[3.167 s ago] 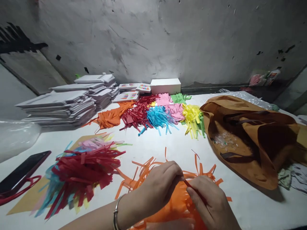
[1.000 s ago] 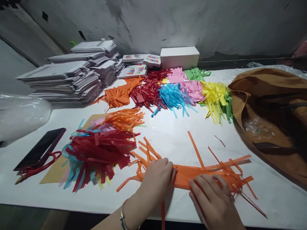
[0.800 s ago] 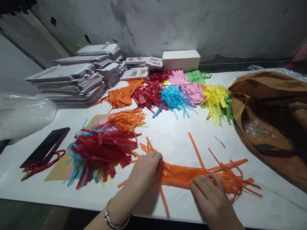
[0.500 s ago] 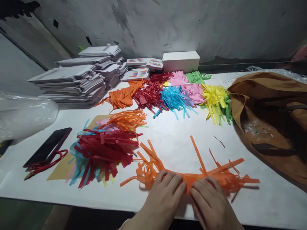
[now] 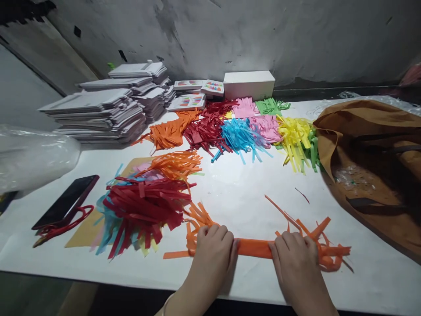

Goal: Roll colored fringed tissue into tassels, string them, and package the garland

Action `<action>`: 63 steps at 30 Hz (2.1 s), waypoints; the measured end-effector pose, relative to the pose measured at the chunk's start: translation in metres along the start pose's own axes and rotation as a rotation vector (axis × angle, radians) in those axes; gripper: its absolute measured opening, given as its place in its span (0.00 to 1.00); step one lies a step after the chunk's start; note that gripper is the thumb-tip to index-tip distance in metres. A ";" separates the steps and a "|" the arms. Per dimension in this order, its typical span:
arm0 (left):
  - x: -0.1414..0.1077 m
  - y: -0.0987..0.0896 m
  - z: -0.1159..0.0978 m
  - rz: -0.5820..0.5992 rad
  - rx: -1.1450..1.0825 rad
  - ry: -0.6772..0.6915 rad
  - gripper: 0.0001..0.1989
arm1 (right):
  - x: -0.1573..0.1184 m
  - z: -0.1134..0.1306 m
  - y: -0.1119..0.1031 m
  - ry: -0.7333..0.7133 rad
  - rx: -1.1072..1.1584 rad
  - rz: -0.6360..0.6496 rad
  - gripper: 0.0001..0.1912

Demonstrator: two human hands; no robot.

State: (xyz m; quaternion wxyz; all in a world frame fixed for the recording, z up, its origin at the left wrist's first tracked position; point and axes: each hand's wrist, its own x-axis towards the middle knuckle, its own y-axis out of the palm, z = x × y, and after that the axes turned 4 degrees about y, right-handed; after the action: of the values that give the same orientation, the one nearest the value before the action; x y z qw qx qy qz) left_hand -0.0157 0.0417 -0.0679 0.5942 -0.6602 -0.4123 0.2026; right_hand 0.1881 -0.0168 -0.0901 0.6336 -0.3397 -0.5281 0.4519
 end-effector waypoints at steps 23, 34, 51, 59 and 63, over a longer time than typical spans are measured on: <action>-0.008 0.005 0.000 -0.072 -0.240 0.268 0.10 | 0.005 0.017 0.001 -0.349 0.231 -0.058 0.17; -0.016 -0.009 -0.003 -0.124 -0.274 0.071 0.10 | -0.010 -0.024 -0.009 -0.138 0.312 -0.071 0.12; -0.008 -0.003 -0.007 -0.039 -0.219 0.222 0.08 | 0.008 0.016 0.003 -0.321 0.331 -0.082 0.14; -0.010 0.009 0.000 -0.088 -0.216 0.225 0.08 | 0.007 0.009 0.001 -0.363 0.324 -0.046 0.20; -0.011 0.006 -0.003 -0.094 -0.239 0.177 0.07 | -0.004 -0.008 -0.003 -0.255 0.338 -0.070 0.17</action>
State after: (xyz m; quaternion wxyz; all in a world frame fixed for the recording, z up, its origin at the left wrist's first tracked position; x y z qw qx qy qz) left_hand -0.0179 0.0309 -0.0756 0.5542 -0.7216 -0.4098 0.0650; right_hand 0.1961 -0.0216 -0.0907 0.6249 -0.1502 -0.5321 0.5511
